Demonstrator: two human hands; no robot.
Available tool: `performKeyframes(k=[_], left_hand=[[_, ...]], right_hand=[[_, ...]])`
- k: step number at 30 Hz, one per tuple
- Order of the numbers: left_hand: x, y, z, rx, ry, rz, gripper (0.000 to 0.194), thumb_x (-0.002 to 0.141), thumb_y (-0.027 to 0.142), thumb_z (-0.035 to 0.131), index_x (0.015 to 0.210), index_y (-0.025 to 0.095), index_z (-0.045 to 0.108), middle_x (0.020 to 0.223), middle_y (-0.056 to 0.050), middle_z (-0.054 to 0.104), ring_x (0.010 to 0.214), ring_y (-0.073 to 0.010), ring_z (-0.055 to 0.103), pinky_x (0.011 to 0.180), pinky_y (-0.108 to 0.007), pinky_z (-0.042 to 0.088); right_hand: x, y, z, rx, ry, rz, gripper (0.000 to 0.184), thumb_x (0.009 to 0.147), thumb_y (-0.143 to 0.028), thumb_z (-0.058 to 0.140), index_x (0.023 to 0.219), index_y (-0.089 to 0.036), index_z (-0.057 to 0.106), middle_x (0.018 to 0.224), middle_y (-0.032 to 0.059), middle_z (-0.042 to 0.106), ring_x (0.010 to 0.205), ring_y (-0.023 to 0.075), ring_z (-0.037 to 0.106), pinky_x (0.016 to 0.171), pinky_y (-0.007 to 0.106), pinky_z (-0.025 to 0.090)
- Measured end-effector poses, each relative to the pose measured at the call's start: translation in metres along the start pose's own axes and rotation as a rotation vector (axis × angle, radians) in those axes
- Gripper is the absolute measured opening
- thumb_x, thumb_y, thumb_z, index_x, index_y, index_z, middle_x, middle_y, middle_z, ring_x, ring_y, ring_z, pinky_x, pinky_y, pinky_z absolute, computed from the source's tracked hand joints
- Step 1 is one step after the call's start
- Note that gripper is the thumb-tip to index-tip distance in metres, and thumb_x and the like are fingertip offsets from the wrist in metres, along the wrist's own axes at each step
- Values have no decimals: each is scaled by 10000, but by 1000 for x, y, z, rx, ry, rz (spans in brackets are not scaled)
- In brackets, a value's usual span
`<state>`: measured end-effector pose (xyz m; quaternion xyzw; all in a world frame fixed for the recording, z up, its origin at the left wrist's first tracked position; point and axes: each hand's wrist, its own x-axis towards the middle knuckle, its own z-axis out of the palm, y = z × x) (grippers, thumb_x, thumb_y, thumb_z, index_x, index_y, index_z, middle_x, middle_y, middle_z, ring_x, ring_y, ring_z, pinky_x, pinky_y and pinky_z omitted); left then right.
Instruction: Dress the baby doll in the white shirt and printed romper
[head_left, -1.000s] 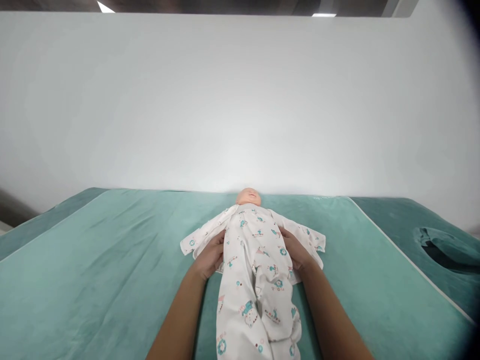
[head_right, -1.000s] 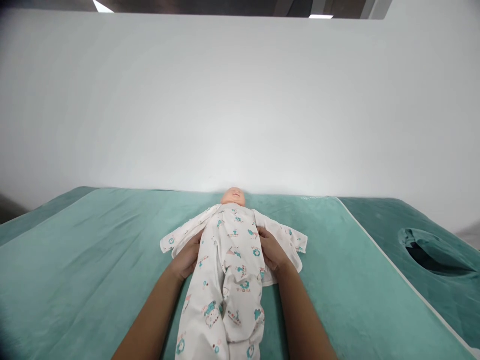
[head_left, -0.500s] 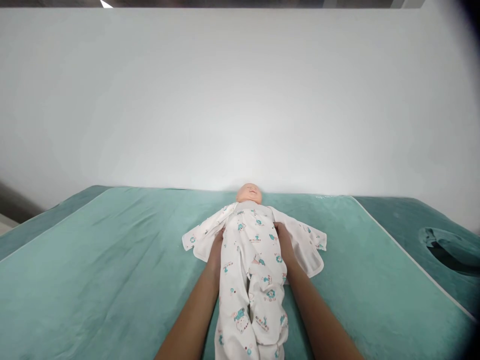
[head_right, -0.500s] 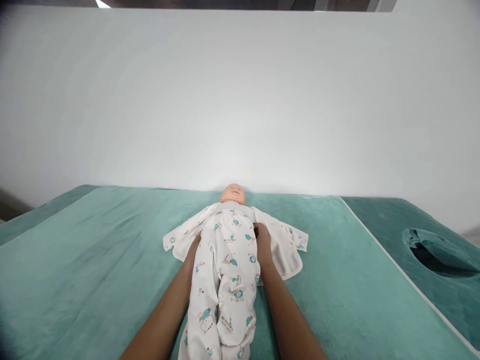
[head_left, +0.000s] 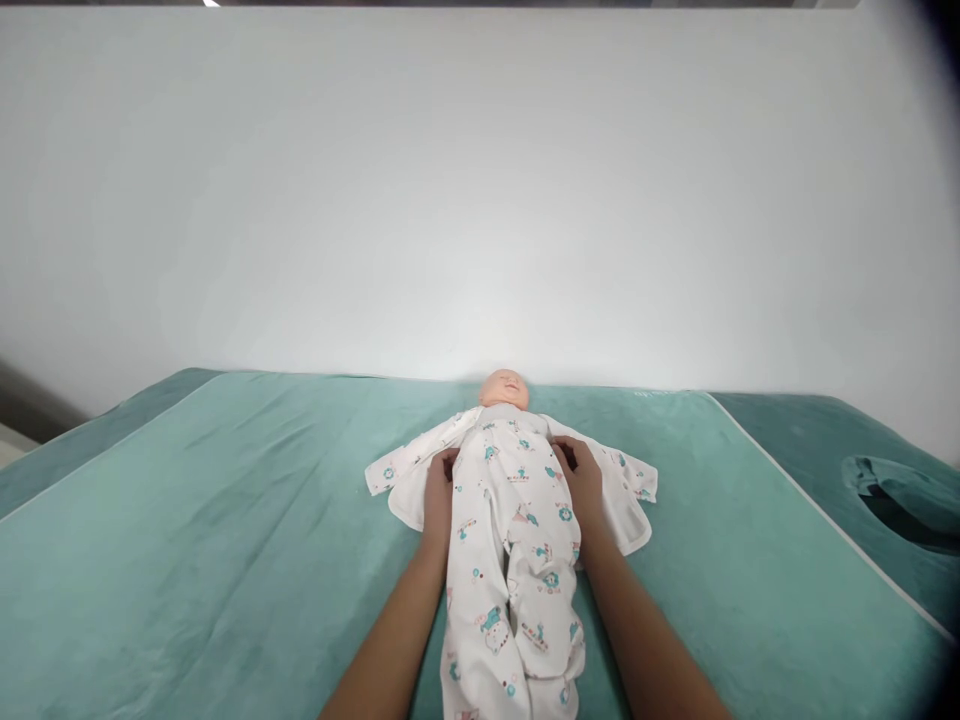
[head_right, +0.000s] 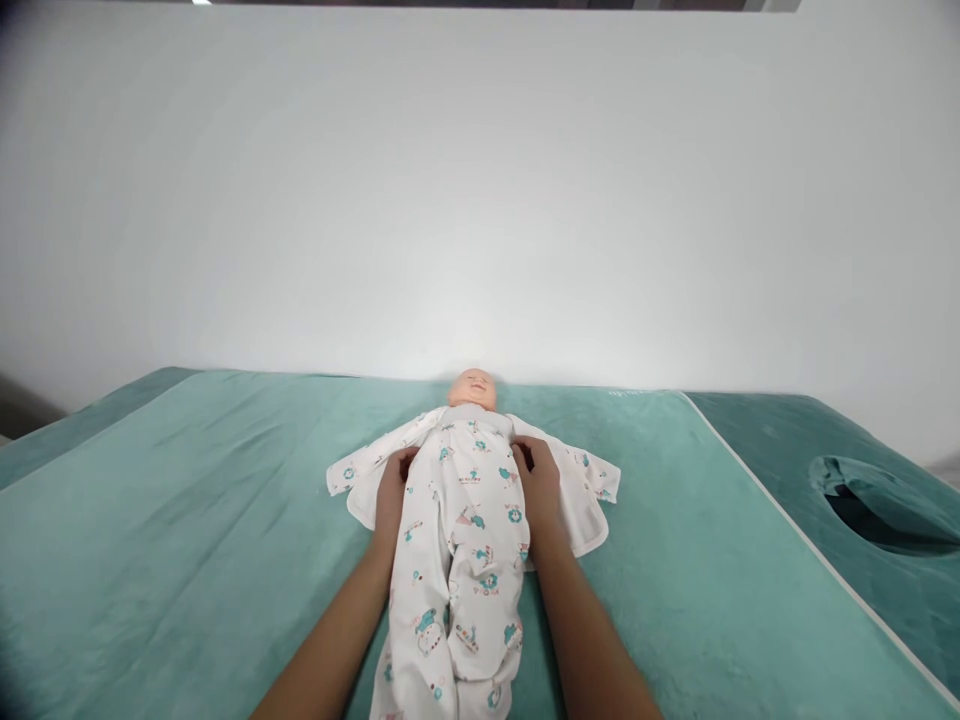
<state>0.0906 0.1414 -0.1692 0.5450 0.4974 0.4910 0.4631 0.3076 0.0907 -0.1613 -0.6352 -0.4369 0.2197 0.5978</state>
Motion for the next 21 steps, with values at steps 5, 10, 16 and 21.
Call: performKeyframes(k=[5, 10, 16, 21], left_hand=[[-5, 22, -5, 112, 124, 13, 273, 819, 346, 580, 1016, 203, 705, 1131, -76, 721, 1133, -283, 616, 1049, -419, 444], [1, 26, -10, 133, 17, 89, 310, 850, 308, 573, 1102, 209, 724, 1191, -72, 709, 1145, -264, 619, 1051, -405, 451], [8, 20, -14, 476, 4, 368, 319, 900, 241, 515, 1157, 256, 704, 1348, -80, 614, 1339, -274, 454, 1162, -442, 325], [15, 14, -11, 607, 62, 358, 203, 939, 246, 477, 1008, 259, 668, 1501, -65, 513, 1496, -299, 269, 1181, -562, 174]], right_hand=[[13, -7, -4, 3, -155, -90, 251, 892, -428, 556, 1026, -281, 710, 1099, 47, 716, 1054, 259, 611, 961, 396, 452], [28, -7, -9, -58, -298, -74, 181, 833, -394, 595, 886, -239, 672, 928, 31, 685, 872, 218, 589, 833, 372, 459], [27, -2, -1, -148, -167, -214, 168, 886, -400, 524, 887, -266, 624, 1110, 70, 693, 1059, 267, 580, 957, 414, 418], [32, 2, 4, -291, -96, 19, 186, 861, -466, 527, 841, -285, 566, 819, 19, 685, 796, 240, 595, 779, 370, 435]])
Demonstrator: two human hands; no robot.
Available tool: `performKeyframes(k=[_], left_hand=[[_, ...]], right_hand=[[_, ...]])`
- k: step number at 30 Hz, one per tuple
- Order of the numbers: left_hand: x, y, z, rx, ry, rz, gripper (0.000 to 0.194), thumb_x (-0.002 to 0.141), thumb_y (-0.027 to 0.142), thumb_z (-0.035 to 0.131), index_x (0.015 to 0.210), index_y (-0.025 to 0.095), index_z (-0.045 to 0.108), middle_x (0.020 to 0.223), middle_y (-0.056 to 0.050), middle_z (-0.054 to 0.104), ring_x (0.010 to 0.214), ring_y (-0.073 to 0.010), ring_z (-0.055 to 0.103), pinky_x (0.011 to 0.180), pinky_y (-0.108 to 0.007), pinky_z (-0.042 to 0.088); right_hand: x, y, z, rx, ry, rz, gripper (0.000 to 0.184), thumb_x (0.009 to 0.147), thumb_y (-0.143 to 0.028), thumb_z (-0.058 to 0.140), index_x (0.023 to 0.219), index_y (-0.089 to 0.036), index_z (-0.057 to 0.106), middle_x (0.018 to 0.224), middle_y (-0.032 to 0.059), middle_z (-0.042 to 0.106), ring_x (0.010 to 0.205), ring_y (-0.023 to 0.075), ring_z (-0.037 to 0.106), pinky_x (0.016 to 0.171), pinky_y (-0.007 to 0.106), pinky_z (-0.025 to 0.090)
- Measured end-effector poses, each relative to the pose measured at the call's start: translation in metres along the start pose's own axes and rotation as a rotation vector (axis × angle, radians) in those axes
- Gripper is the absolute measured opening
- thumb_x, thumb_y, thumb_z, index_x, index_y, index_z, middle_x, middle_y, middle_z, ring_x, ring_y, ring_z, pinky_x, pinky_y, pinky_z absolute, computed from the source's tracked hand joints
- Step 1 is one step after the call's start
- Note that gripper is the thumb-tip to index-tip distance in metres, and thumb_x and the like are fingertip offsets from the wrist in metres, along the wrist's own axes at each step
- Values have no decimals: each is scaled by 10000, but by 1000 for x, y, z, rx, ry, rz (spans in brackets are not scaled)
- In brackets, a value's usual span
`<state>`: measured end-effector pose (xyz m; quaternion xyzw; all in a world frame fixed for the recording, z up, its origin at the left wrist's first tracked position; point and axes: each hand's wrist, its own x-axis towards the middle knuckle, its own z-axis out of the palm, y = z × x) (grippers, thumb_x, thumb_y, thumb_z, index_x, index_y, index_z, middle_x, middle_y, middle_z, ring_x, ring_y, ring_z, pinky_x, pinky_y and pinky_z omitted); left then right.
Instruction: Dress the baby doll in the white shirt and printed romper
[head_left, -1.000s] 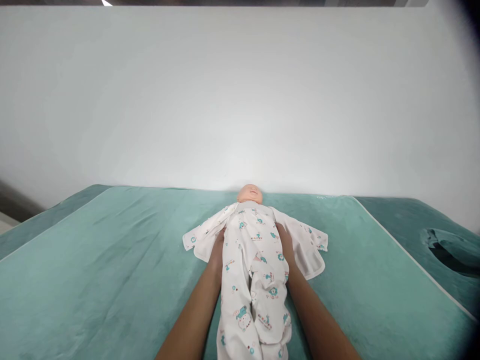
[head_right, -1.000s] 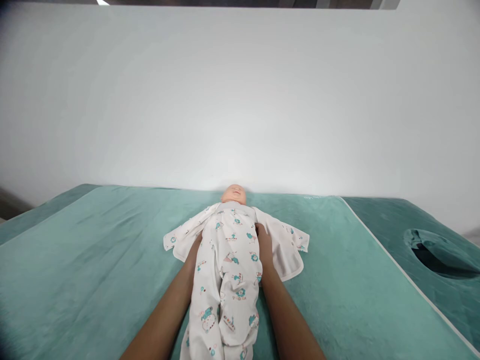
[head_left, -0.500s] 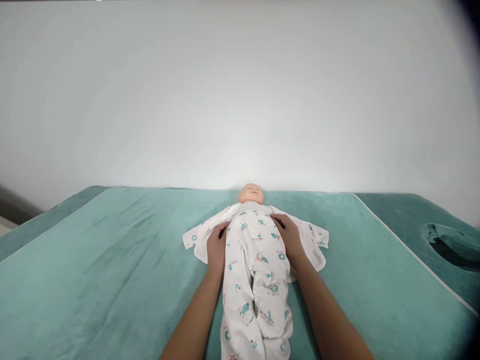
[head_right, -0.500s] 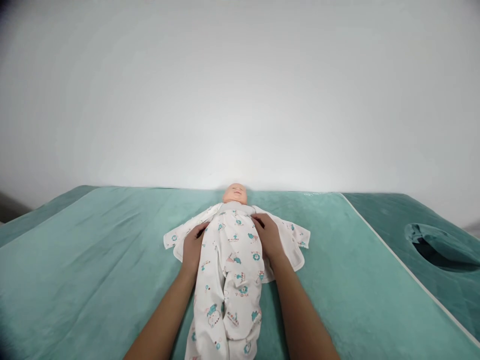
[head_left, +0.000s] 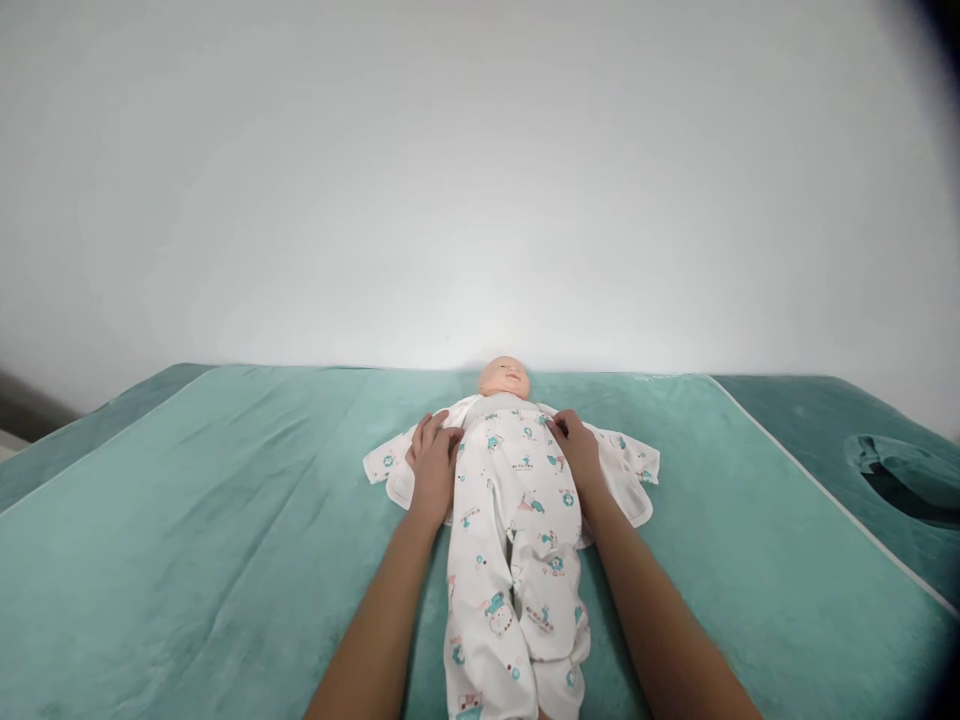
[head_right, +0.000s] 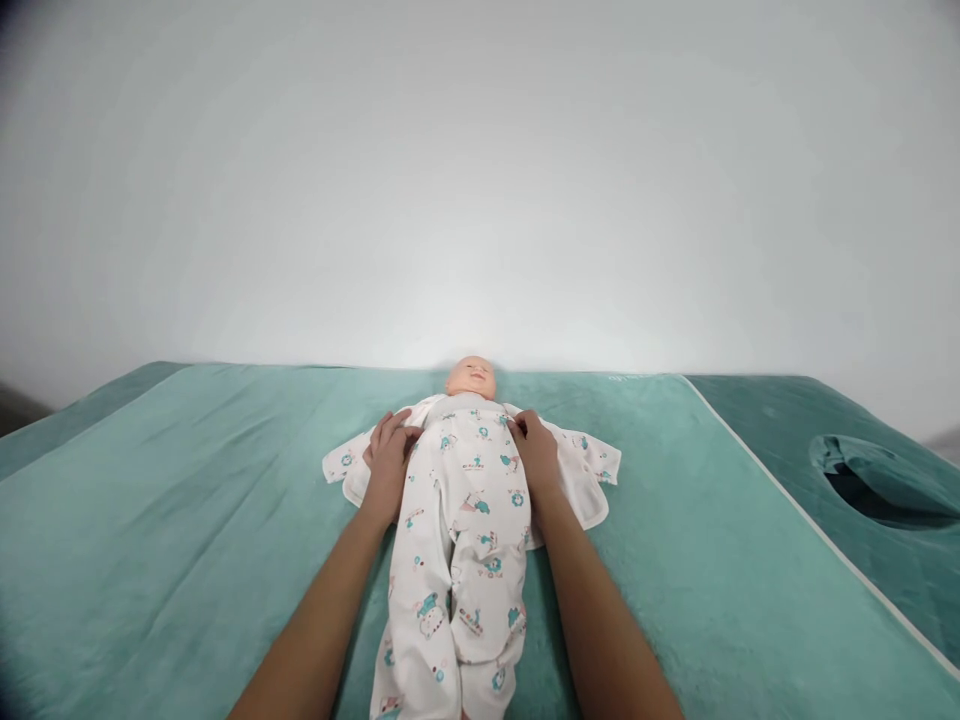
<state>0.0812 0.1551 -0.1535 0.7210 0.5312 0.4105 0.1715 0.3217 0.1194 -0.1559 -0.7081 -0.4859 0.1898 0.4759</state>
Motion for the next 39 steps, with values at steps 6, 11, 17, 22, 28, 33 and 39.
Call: performKeyframes(k=[6, 11, 17, 22, 28, 33, 39], left_hand=[[11, -7, -2, -93, -145, -45, 202, 949, 281, 466, 1073, 275, 625, 1562, -56, 451, 1519, -273, 248, 1176, -562, 158], [21, -10, 0, 26, -116, 14, 106, 937, 274, 502, 928, 233, 599, 1446, -101, 557, 1379, -309, 424, 1116, -551, 249], [36, -9, 12, 286, -75, 4, 210, 994, 324, 422, 963, 196, 585, 991, -138, 690, 1026, -311, 614, 957, -462, 387], [35, -6, 15, 292, -5, -10, 156, 979, 287, 474, 994, 194, 598, 989, -127, 688, 1021, -297, 607, 927, -419, 395], [13, -4, 9, 37, 82, 45, 197, 912, 146, 494, 1007, 223, 648, 1235, -98, 653, 1205, -267, 552, 1035, -424, 388], [-29, 5, -7, -144, 77, 44, 197, 901, 159, 474, 1000, 204, 639, 1168, -95, 657, 1168, -225, 570, 1047, -386, 432], [-123, 21, -49, -359, -69, -204, 170, 885, 265, 550, 1000, 210, 663, 1079, -70, 691, 1049, -214, 620, 959, -348, 480]], right_hand=[[-5, 4, 4, 249, -31, -115, 279, 860, -518, 570, 946, -260, 632, 1021, 50, 691, 949, 229, 604, 868, 348, 460], [0, 11, 7, 205, -33, -145, 344, 880, -576, 546, 865, -241, 622, 963, 47, 679, 891, 221, 578, 817, 335, 449], [21, 10, 9, -123, -18, -28, 296, 856, -536, 539, 784, -259, 617, 743, 13, 660, 748, 217, 564, 697, 324, 388], [22, 7, 14, -91, 51, 14, 258, 836, -500, 554, 754, -255, 555, 789, 28, 664, 758, 211, 571, 717, 324, 404], [-1, 3, 11, 149, 181, -104, 197, 809, -407, 551, 910, -239, 567, 1023, 63, 639, 907, 197, 583, 837, 328, 476], [-51, -8, -4, 181, 176, -83, 199, 840, -403, 526, 955, -242, 548, 1010, 61, 622, 927, 200, 569, 813, 320, 478], [-164, -29, -37, 146, 116, -227, 134, 899, -376, 510, 869, -249, 539, 862, 46, 583, 845, 209, 548, 780, 346, 461]])
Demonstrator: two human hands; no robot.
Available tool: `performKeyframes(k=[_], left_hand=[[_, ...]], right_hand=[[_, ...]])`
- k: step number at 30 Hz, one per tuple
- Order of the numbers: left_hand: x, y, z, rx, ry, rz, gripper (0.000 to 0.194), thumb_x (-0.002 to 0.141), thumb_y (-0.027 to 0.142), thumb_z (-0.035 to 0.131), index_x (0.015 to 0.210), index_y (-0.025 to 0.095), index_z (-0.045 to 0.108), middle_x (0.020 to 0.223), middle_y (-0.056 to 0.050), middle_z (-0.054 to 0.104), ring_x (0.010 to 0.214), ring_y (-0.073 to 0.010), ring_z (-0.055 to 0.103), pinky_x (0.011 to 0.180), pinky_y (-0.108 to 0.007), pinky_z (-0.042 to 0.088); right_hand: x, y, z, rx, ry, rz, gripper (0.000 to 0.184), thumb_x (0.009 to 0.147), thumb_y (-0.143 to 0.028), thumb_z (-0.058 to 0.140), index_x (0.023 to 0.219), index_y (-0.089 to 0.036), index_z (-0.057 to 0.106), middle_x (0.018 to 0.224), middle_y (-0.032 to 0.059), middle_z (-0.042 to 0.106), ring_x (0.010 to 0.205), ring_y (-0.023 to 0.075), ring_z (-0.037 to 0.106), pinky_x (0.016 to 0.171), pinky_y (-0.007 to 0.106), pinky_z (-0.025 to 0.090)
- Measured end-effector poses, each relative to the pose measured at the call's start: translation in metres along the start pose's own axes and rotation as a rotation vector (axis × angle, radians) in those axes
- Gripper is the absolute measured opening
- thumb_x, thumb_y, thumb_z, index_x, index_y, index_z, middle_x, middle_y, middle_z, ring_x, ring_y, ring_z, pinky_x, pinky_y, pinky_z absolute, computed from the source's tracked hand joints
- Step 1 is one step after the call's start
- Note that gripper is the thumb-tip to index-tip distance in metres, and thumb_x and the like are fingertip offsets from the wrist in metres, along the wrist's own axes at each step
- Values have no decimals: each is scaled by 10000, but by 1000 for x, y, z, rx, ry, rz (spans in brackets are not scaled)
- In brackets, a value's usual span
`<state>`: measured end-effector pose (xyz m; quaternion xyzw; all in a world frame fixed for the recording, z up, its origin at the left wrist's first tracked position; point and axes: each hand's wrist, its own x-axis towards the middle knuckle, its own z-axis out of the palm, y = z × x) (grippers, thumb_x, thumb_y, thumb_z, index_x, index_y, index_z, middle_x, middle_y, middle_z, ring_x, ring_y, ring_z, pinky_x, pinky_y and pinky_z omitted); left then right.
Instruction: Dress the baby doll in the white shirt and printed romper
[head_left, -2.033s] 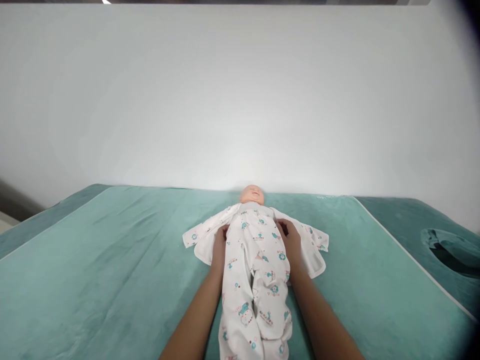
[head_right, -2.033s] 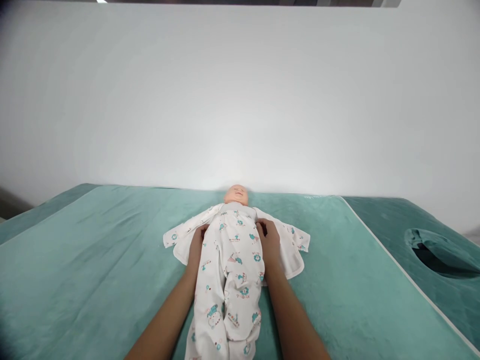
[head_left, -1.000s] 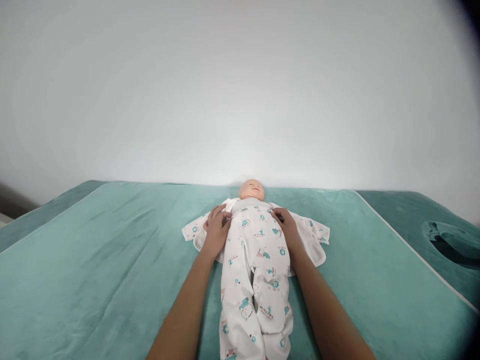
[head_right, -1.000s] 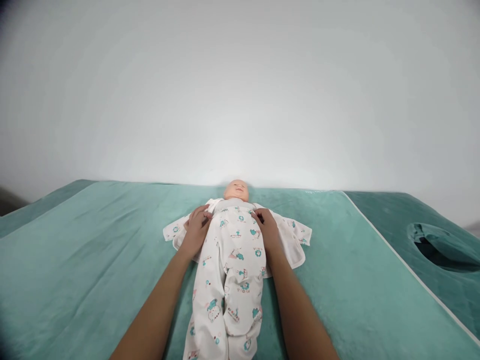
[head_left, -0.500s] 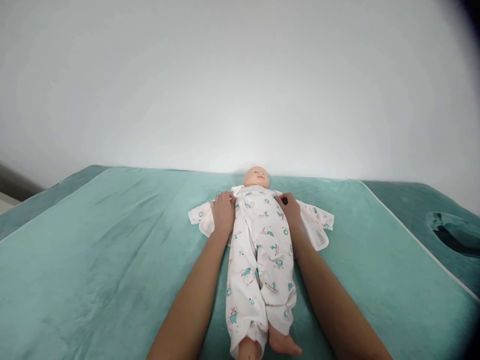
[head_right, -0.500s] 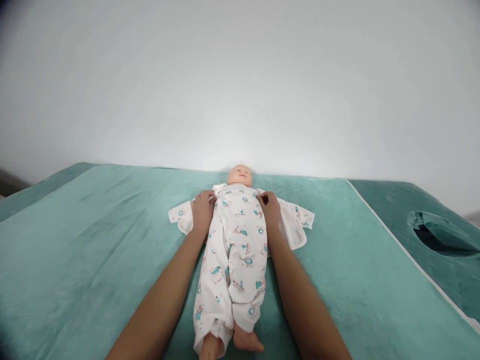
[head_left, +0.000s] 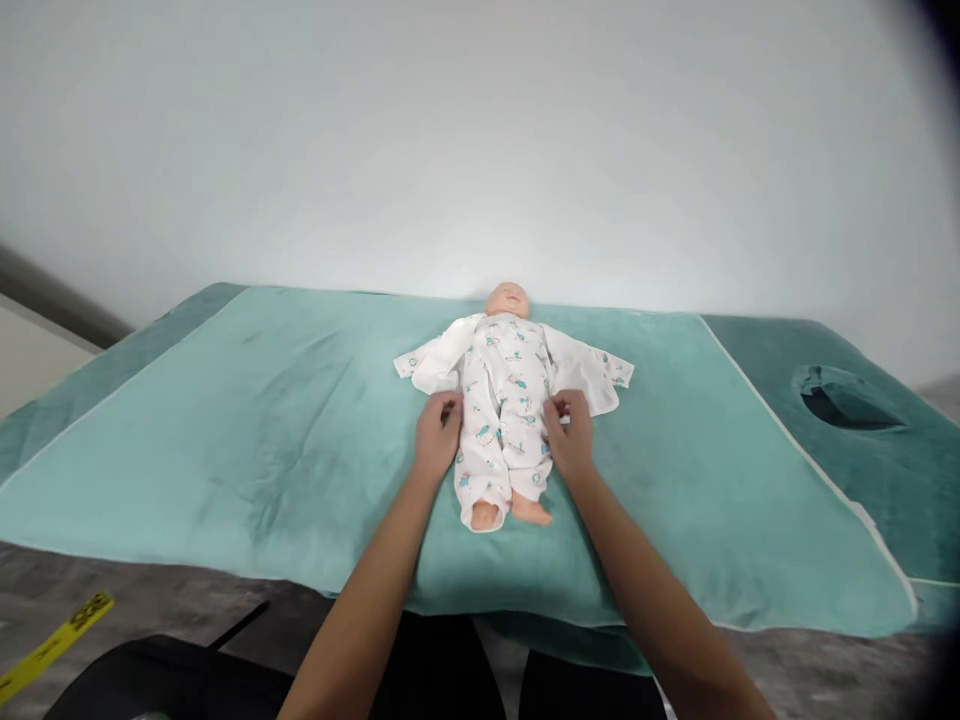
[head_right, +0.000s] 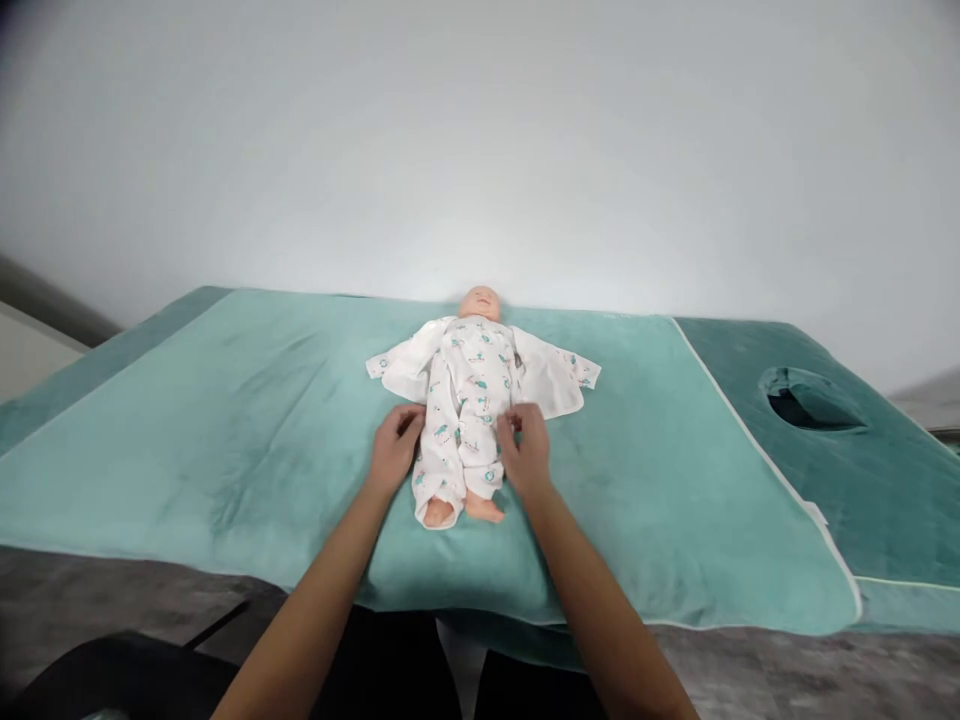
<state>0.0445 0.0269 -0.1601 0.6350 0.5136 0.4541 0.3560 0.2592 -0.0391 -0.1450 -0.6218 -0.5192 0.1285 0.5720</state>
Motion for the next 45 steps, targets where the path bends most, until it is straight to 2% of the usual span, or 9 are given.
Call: performKeyframes(k=[5, 8, 13, 19, 25, 30, 35, 42, 45], left_hand=[[-85, -6, -26, -128, -236, -68, 199, 864, 356, 637, 977, 195, 672, 971, -41, 684, 955, -200, 619, 907, -329, 477], [-112, -2, -32, -114, -317, -15, 224, 852, 349, 674, 1018, 200, 656, 991, -28, 660, 974, -185, 602, 936, -321, 461], [-124, 9, -32, -90, -331, 53, 288, 836, 308, 676, 1095, 194, 624, 987, -30, 647, 942, -173, 595, 923, -325, 470], [-126, -3, -27, 102, -238, 140, 374, 782, 215, 673, 1149, 200, 600, 975, -19, 648, 930, -182, 593, 921, -357, 452], [-138, -2, -20, 253, -61, 234, 108, 809, 207, 600, 916, 191, 610, 889, -22, 618, 849, -191, 576, 818, -347, 455], [-158, -2, -27, 139, 97, 302, 175, 805, 107, 482, 887, 204, 603, 916, -36, 622, 891, -194, 598, 829, -343, 492], [-171, -3, -23, 135, 268, 263, 313, 806, 46, 449, 1015, 219, 604, 1069, -61, 614, 1039, -210, 595, 943, -392, 495], [-153, 40, 9, 471, -191, 491, 389, 902, 175, 583, 1283, 256, 560, 1291, -77, 601, 1259, -261, 520, 1095, -486, 418], [-146, 51, 15, 575, -242, 516, 399, 878, 184, 644, 1266, 222, 559, 1289, -92, 588, 1238, -282, 509, 1072, -499, 420]], right_hand=[[-82, -38, -19, -120, -275, -286, 107, 920, -284, 573, 829, -232, 596, 899, 48, 623, 875, 216, 536, 822, 371, 441], [-109, -50, -16, -366, -342, -310, 77, 901, -241, 634, 827, -225, 627, 975, 59, 635, 939, 248, 514, 830, 398, 418], [-126, -57, -7, -514, -269, -269, 58, 865, -167, 667, 877, -223, 674, 1147, 88, 627, 1013, 293, 499, 817, 424, 431], [-151, -59, -9, -196, -152, -286, 144, 875, -123, 614, 939, -231, 685, 1230, 96, 557, 1167, 277, 493, 977, 448, 467], [-186, -50, -14, -89, -154, -258, 236, 903, -86, 552, 1015, -255, 674, 1344, 89, 514, 1312, 280, 442, 1069, 510, 433], [-174, -20, -27, -4, -216, -212, 203, 940, -171, 554, 1062, -278, 676, 1383, 89, 516, 1309, 277, 476, 1094, 532, 430], [-135, -3, -41, 63, -252, 17, 261, 925, -276, 565, 1179, -259, 625, 1191, 96, 608, 1032, 233, 623, 856, 404, 555], [-108, -2, -49, 178, -500, 183, 220, 820, -348, 679, 1000, -226, 646, 877, -1, 638, 817, 179, 600, 779, 324, 481], [-108, 1, -50, 171, -484, 167, 184, 811, -327, 690, 952, -220, 643, 835, -14, 606, 770, 163, 567, 742, 303, 451]])
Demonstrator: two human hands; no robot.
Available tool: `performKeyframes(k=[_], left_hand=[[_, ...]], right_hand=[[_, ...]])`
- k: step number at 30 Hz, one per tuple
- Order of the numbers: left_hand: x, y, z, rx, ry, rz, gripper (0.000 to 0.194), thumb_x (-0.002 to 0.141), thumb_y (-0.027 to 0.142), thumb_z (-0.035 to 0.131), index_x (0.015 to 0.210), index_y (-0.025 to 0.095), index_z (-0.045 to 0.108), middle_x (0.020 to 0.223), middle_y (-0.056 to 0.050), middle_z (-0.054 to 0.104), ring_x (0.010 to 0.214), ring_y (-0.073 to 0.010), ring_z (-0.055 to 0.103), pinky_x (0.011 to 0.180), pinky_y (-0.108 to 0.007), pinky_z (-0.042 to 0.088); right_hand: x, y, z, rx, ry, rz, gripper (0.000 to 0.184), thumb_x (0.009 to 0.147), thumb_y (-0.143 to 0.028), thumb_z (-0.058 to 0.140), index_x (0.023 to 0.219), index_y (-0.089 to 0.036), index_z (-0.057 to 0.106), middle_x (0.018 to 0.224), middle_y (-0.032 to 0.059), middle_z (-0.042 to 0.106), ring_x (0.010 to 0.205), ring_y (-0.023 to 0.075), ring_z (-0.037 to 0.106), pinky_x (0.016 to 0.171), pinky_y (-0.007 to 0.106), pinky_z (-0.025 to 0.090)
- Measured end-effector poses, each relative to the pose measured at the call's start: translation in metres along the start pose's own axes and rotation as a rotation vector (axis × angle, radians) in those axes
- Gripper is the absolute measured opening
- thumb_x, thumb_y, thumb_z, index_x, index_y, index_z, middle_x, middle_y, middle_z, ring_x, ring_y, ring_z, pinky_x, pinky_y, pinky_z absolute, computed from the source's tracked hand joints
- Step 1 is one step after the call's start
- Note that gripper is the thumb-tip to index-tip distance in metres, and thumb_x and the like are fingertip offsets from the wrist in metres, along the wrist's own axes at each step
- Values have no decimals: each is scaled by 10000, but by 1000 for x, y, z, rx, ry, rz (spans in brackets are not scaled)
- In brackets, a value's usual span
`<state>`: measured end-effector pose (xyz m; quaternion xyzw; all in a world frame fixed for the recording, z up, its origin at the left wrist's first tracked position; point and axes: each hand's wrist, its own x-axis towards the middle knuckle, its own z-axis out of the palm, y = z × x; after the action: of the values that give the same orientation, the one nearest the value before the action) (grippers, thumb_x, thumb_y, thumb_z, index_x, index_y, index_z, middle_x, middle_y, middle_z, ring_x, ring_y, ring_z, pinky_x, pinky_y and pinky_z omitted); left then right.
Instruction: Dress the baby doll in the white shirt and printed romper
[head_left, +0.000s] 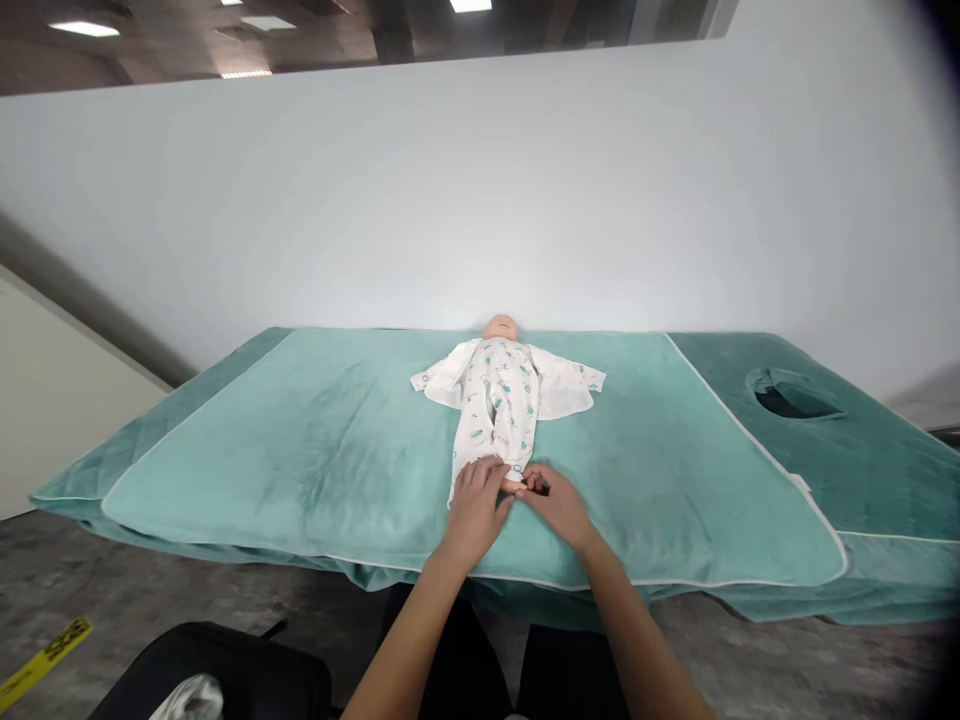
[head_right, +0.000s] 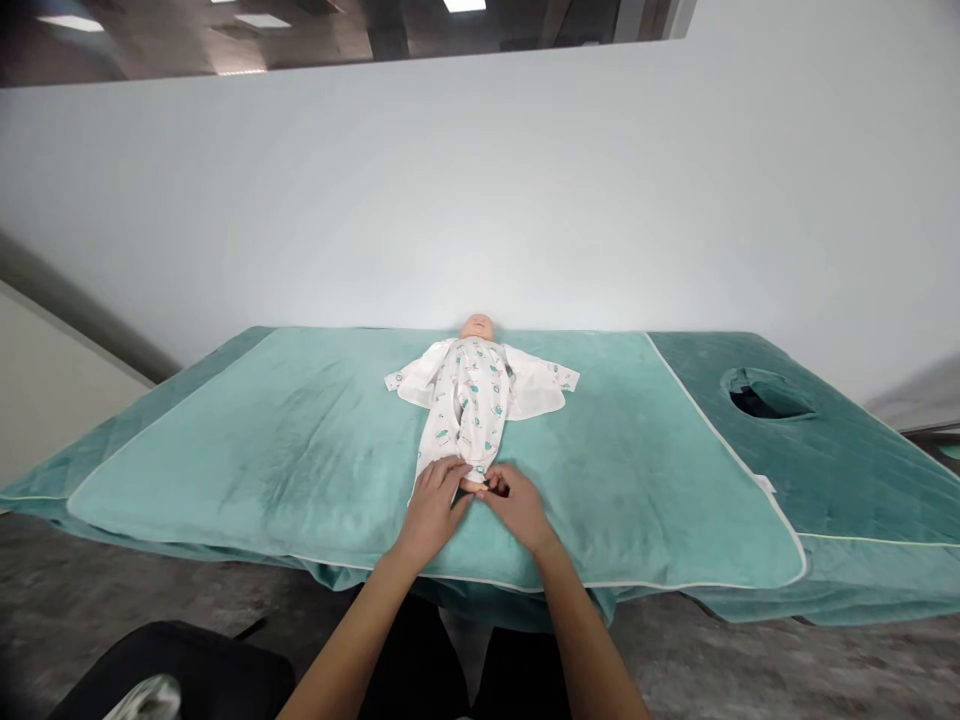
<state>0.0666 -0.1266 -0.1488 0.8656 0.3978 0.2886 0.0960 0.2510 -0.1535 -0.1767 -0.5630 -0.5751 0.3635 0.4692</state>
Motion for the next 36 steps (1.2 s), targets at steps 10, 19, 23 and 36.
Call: performKeyframes(k=[10, 19, 23, 36], left_hand=[[8, 4, 4, -22, 11, -10, 78, 966, 278, 554, 926, 224, 595, 1041, -60, 650, 1086, -246, 570, 1055, -482, 380], [17, 31, 15, -307, -29, -93, 149, 997, 330, 495, 956, 216, 581, 971, -46, 664, 950, -213, 595, 889, -376, 449], [19, 39, 15, -448, -67, -139, 172, 1001, 346, 482, 956, 212, 579, 978, -47, 650, 951, -200, 598, 868, -349, 459], [38, 68, -7, -548, -54, -101, 165, 965, 309, 502, 913, 238, 641, 897, -44, 671, 860, -196, 619, 800, -346, 512]], right_hand=[[-4, 11, 1, 92, 79, -114, 271, 819, -330, 738, 1051, -231, 639, 1037, 23, 634, 894, 178, 607, 784, 308, 484], [-11, 13, -9, 315, 139, -163, 165, 857, -327, 723, 838, -220, 600, 966, 15, 567, 913, 168, 576, 766, 278, 472], [-11, 21, -10, 316, 111, -152, 146, 874, -344, 701, 881, -224, 618, 966, 22, 579, 904, 173, 581, 788, 294, 485], [-13, 33, -12, 504, 268, -96, 152, 851, -377, 644, 862, -241, 576, 850, 14, 580, 808, 190, 584, 766, 335, 505]])
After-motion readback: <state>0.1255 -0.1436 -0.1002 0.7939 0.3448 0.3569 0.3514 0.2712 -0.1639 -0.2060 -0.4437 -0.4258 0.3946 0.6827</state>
